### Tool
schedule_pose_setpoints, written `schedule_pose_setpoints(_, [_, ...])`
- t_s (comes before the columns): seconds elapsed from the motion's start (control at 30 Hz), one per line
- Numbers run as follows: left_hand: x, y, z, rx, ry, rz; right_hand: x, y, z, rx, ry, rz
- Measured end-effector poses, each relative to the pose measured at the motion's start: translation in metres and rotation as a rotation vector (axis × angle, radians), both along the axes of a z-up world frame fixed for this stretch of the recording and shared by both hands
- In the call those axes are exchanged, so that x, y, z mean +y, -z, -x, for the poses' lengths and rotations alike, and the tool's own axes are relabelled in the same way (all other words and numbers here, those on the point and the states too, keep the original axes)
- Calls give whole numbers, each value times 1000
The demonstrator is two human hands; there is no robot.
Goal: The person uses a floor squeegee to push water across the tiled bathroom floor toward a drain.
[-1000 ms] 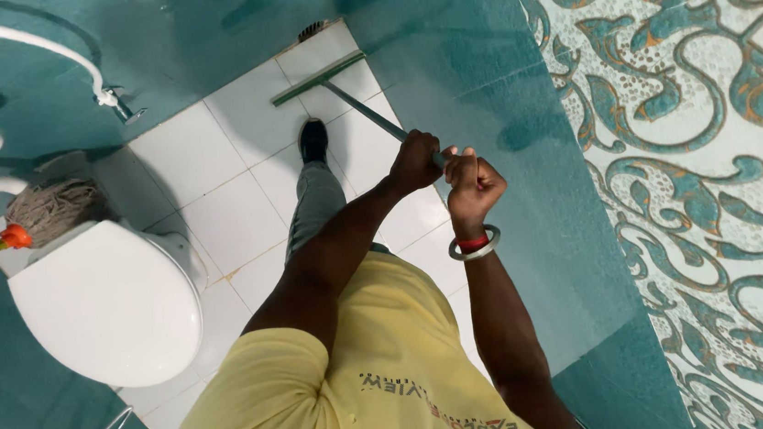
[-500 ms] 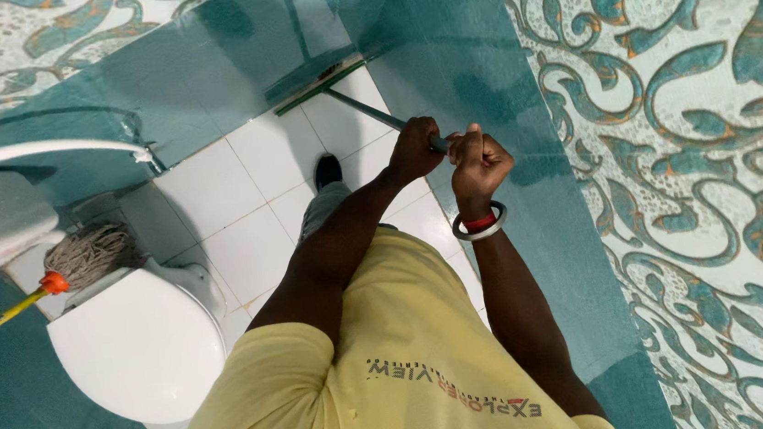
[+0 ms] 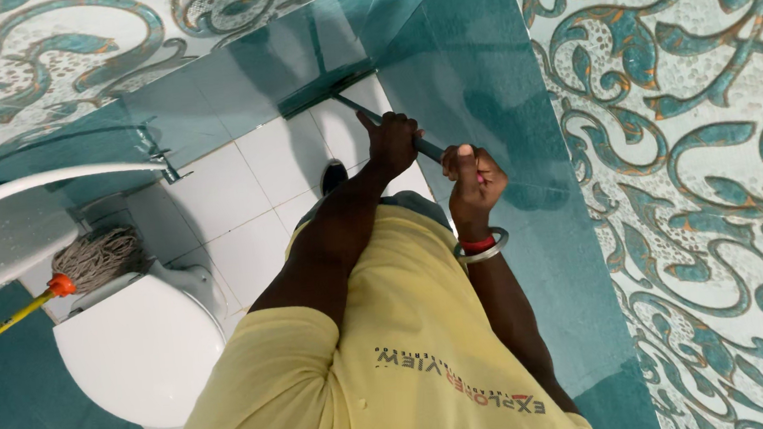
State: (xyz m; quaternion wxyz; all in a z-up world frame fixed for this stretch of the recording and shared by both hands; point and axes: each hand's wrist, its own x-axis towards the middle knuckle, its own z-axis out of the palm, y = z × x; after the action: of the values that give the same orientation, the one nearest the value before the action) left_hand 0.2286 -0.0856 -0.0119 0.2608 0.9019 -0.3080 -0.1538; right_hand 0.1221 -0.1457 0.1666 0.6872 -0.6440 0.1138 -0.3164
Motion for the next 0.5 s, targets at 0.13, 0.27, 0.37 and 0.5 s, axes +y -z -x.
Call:
schedule_pose_setpoints(0.13, [6,-8,-4,-78,-6,-14,4,-5,-2,1,-64,8])
schedule_pose_setpoints(0.27, [14,-15,-3,-98,13,14,7,-10,6,8,-121,51])
schedule_pose_setpoints(0.37, [17,-23,1,-128,14,-33,8,-15,13,-25,-169,125])
schedule_pose_setpoints(0.5, [18,-32,10,-115,40,-73,10,-20,30,-134,-215,92])
